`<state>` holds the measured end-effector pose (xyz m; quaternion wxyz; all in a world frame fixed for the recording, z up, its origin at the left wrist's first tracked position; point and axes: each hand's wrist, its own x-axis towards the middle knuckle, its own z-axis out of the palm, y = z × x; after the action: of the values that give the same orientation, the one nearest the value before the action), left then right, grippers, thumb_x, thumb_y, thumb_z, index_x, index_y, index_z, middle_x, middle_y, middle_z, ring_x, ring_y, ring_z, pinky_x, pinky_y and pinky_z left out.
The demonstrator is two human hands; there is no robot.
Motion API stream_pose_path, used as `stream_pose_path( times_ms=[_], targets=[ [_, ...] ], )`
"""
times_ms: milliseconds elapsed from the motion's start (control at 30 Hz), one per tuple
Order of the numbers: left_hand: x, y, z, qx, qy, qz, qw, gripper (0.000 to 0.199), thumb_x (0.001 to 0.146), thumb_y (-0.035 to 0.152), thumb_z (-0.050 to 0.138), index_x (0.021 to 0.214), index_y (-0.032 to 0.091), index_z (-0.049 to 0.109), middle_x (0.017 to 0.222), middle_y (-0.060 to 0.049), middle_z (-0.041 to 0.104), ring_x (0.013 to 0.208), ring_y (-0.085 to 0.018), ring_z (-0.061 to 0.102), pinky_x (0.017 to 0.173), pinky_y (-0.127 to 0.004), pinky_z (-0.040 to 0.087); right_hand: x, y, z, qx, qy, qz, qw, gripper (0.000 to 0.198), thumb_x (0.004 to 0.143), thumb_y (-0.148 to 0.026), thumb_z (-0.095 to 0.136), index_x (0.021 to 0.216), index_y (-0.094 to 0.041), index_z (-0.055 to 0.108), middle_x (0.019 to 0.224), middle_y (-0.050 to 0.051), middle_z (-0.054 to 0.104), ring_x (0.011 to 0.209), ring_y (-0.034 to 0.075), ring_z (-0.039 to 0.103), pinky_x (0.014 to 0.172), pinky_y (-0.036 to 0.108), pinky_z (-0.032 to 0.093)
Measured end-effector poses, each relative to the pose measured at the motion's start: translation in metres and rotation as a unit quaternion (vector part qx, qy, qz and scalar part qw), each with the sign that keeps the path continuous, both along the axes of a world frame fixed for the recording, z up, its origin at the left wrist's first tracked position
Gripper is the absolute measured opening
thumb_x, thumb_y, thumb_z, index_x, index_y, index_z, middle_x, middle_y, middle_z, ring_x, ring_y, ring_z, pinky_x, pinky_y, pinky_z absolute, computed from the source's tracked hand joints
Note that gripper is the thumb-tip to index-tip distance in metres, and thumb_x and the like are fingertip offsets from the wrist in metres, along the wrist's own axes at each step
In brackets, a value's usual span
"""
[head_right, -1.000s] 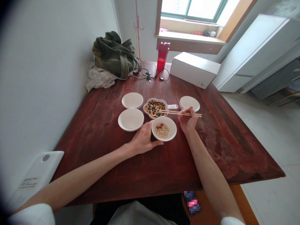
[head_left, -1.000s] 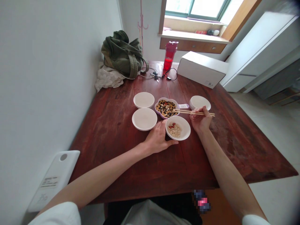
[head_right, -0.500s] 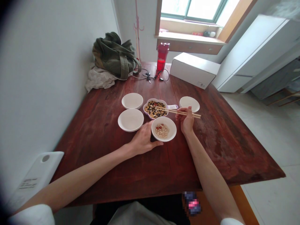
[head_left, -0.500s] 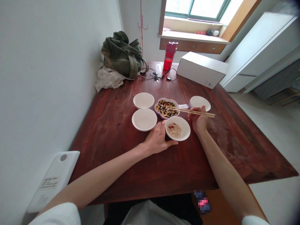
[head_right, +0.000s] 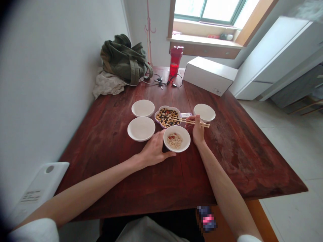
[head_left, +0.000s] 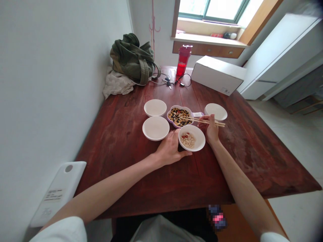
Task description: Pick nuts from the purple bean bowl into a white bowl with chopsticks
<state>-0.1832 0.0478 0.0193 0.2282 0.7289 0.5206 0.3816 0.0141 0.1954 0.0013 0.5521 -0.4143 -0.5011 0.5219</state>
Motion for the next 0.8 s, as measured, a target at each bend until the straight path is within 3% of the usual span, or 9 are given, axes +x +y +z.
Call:
stream_pose_path(
  times_ms=[233,467,633,800],
  targets=[
    [0.0005,0.0002,-0.0008,0.004,-0.002,-0.001,1.0,0.095,0.073,0.055,0.087,0.146,0.02,0.037,0.139,-0.018,0.055,0.13,-0.039,0.054,0.112,-0.059,0.043,-0.0027,-0.0045,0.0046,0.004,-0.014,-0.02,1.0,0.06,0.091,-0.073,0.052,0.075,-0.02,0.073,0.06,0.002,0.068,0.044,0.012,0.059,0.039,0.022,0.043],
    [0.0008,0.0001,0.0004,0.001,-0.007,0.002,1.0,0.097,0.071,0.054,0.088,0.146,0.02,0.037,0.138,-0.018,0.055,0.129,-0.039,0.055,0.111,-0.059,0.044,0.0003,-0.0035,0.0026,0.019,0.0,0.017,1.0,0.059,0.089,-0.075,0.053,0.078,-0.021,0.073,0.062,0.002,0.067,0.048,0.012,0.061,0.042,0.023,0.046],
    [0.0009,-0.0007,0.001,-0.001,-0.003,0.003,1.0,0.097,0.071,0.055,0.088,0.145,0.019,0.037,0.137,-0.018,0.056,0.128,-0.038,0.055,0.111,-0.057,0.044,0.0013,-0.0027,0.0037,0.026,0.045,-0.015,0.999,0.056,0.09,-0.074,0.054,0.079,-0.022,0.071,0.059,0.0,0.065,0.046,0.012,0.059,0.039,0.022,0.045],
    [0.0006,-0.0008,-0.0004,-0.002,-0.002,0.002,1.0,0.097,0.071,0.057,0.087,0.145,0.02,0.036,0.138,-0.018,0.055,0.13,-0.039,0.054,0.111,-0.059,0.043,0.0019,-0.003,0.005,-0.002,0.066,0.031,0.997,0.062,0.089,-0.08,0.048,0.078,-0.023,0.068,0.059,0.0,0.064,0.047,0.013,0.06,0.042,0.024,0.046]
  ],
)
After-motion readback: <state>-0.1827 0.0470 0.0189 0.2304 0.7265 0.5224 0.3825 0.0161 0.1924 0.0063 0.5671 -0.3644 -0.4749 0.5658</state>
